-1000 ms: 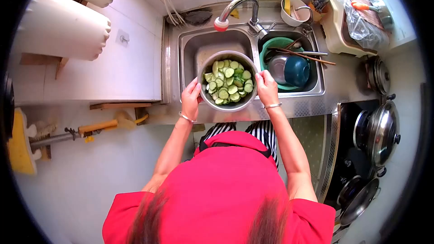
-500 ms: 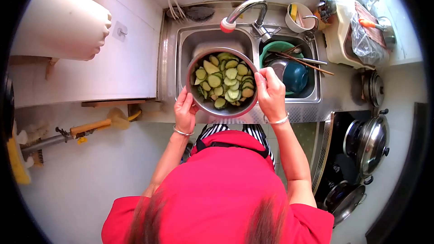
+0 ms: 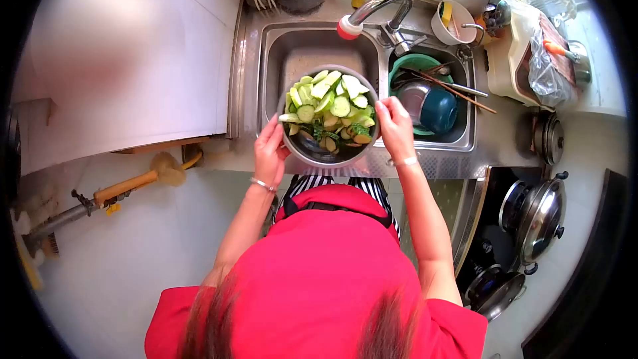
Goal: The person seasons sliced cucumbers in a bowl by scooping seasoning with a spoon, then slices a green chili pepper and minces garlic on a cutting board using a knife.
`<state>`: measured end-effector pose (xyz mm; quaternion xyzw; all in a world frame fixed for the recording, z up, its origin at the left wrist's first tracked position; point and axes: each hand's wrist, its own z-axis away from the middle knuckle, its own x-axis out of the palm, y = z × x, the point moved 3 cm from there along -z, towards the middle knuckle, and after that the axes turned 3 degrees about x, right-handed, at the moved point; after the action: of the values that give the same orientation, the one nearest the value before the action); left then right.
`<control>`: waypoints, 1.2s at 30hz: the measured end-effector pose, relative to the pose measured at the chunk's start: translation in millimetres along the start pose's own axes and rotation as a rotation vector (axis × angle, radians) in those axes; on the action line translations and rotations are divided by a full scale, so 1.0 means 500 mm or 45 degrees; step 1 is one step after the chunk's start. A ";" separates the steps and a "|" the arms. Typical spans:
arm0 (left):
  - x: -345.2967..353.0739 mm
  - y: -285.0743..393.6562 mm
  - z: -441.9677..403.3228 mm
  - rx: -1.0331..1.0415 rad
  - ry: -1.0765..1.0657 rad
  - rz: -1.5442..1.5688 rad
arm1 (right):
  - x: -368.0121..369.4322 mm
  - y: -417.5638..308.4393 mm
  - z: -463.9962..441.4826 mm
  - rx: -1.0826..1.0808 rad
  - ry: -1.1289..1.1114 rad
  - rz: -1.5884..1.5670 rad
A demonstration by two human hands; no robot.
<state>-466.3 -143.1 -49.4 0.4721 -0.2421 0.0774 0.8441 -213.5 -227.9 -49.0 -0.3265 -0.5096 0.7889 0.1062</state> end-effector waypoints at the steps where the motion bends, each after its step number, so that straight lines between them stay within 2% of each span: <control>1: -0.014 -0.009 -0.011 0.044 0.001 -0.038 | 0.006 -0.002 -0.001 0.037 -0.017 -0.011; 5: -0.036 -0.016 -0.030 -0.074 0.043 0.068 | 0.012 -0.073 0.011 -0.096 0.053 0.150; 8: -0.033 -0.007 -0.024 -0.009 -0.046 0.148 | -0.010 -0.193 0.059 -0.410 0.113 0.120; 9: -0.029 -0.003 -0.020 -0.008 -0.063 0.139 | -0.007 -0.174 0.050 -0.397 0.113 0.123; 11: -0.030 -0.008 -0.025 0.002 -0.084 0.132 | 0.013 -0.063 0.007 -0.074 0.024 0.028; 12: -0.039 -0.020 -0.047 -0.019 -0.033 0.081 | 0.039 0.028 -0.014 -0.140 0.077 0.066; 13: -0.042 -0.023 -0.056 -0.064 0.022 0.027 | 0.041 0.016 -0.010 -0.154 0.098 0.083; 15: -0.047 -0.011 -0.046 -0.023 -0.016 0.004 | 0.047 0.014 0.007 0.073 -0.021 -0.172; 17: -0.018 0.036 -0.030 0.094 -0.048 -0.203 | 0.041 0.020 0.010 -0.092 0.000 -0.189; 18: 0.004 0.085 0.010 0.363 -0.208 -0.491 | 0.033 0.007 0.024 -0.093 -0.033 -0.327; 20: 0.009 0.082 0.010 0.341 -0.171 -0.499 | 0.020 -0.030 0.043 -0.049 -0.082 -0.491; 21: 0.010 0.075 0.014 0.313 -0.132 -0.509 | 0.030 0.001 0.027 0.019 -0.089 -0.404; 22: 0.004 0.046 0.001 0.084 -0.067 -0.258 | 0.042 0.043 0.015 0.091 -0.105 -0.398; 23: -0.020 0.007 -0.017 -0.038 -0.005 -0.138 | 0.051 0.071 -0.002 0.145 -0.118 -0.395; 25: -0.015 0.005 -0.024 0.102 -0.032 -0.215 | 0.046 0.062 -0.009 0.138 -0.105 -0.284; 27: -0.022 -0.005 -0.014 0.033 -0.047 -0.078 | 0.028 0.034 -0.006 -0.013 -0.035 -0.151; 29: -0.032 -0.009 -0.011 0.137 -0.037 -0.080 | 0.000 -0.073 0.022 -0.391 0.151 0.031; 31: 0.013 0.049 0.027 0.185 -0.194 0.069 | -0.033 -0.161 0.065 -0.381 0.100 -0.076; 32: 0.017 0.050 0.028 0.165 -0.203 0.079 | -0.041 -0.191 0.076 -0.430 0.157 0.015; 33: 0.006 0.033 0.017 0.159 -0.204 0.080 | -0.035 -0.173 0.060 -0.250 0.121 -0.009; 35: -0.023 -0.019 -0.023 -0.070 -0.081 0.164 | -0.005 -0.038 0.000 -0.023 -0.001 -0.126; 36: -0.014 -0.012 -0.025 -0.020 -0.012 0.085 | 0.009 -0.040 -0.003 -0.161 0.090 -0.016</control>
<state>-465.9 -135.3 -63.0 0.4575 -0.2622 0.1016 0.8436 -219.5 -215.5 -33.7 -0.3569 -0.5563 0.7425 0.1083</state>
